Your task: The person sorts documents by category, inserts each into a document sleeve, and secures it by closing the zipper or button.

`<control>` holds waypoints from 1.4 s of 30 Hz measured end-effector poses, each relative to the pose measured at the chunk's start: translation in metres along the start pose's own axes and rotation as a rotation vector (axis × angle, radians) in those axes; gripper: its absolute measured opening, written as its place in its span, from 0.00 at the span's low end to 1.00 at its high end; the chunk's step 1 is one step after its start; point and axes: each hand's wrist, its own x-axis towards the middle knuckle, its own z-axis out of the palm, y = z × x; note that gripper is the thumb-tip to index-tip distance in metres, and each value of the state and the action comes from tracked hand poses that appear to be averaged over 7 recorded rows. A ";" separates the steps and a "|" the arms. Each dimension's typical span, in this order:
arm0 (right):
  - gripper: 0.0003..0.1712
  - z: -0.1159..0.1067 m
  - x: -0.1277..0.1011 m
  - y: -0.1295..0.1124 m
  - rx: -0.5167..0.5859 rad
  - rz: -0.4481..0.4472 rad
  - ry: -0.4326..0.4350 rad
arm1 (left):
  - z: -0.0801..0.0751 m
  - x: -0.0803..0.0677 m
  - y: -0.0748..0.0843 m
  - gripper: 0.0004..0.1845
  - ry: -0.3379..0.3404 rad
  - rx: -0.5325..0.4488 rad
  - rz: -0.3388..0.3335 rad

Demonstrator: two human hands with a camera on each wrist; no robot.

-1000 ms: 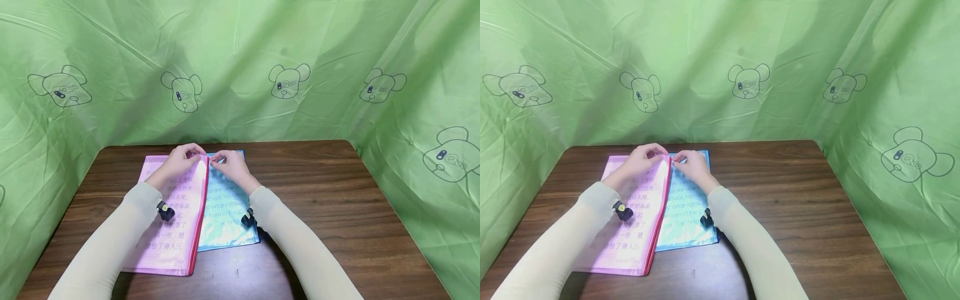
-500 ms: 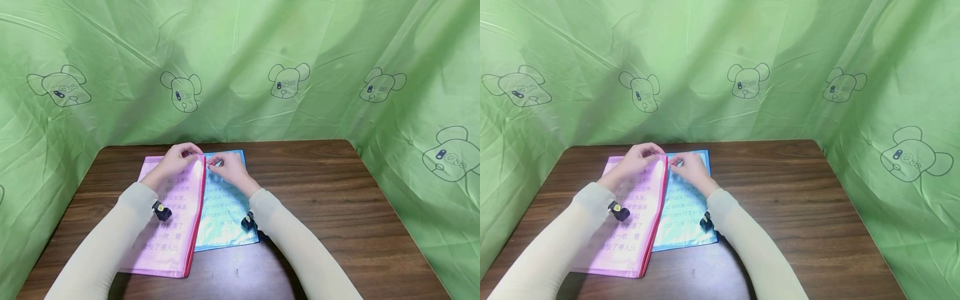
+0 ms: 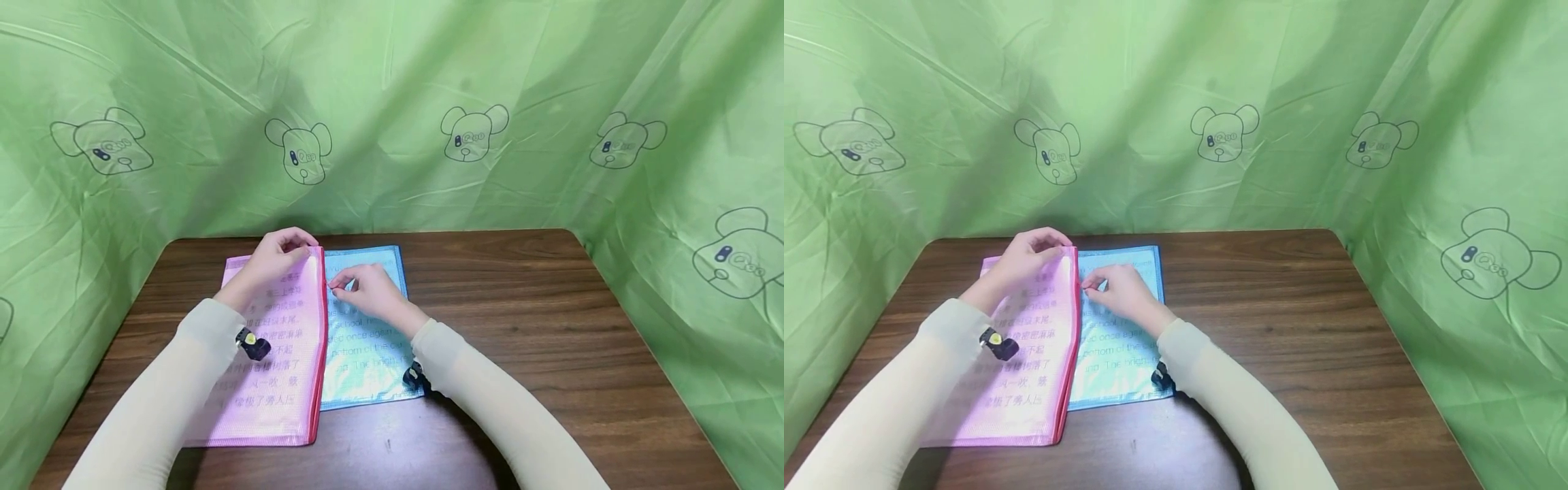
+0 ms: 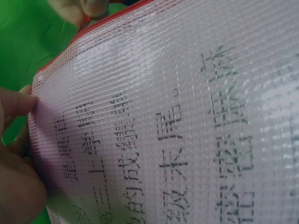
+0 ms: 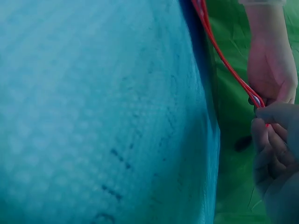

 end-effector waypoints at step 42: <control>0.11 -0.003 -0.045 -0.043 -0.067 -0.129 -0.185 | -0.081 -0.032 0.008 0.15 0.337 -0.131 -0.106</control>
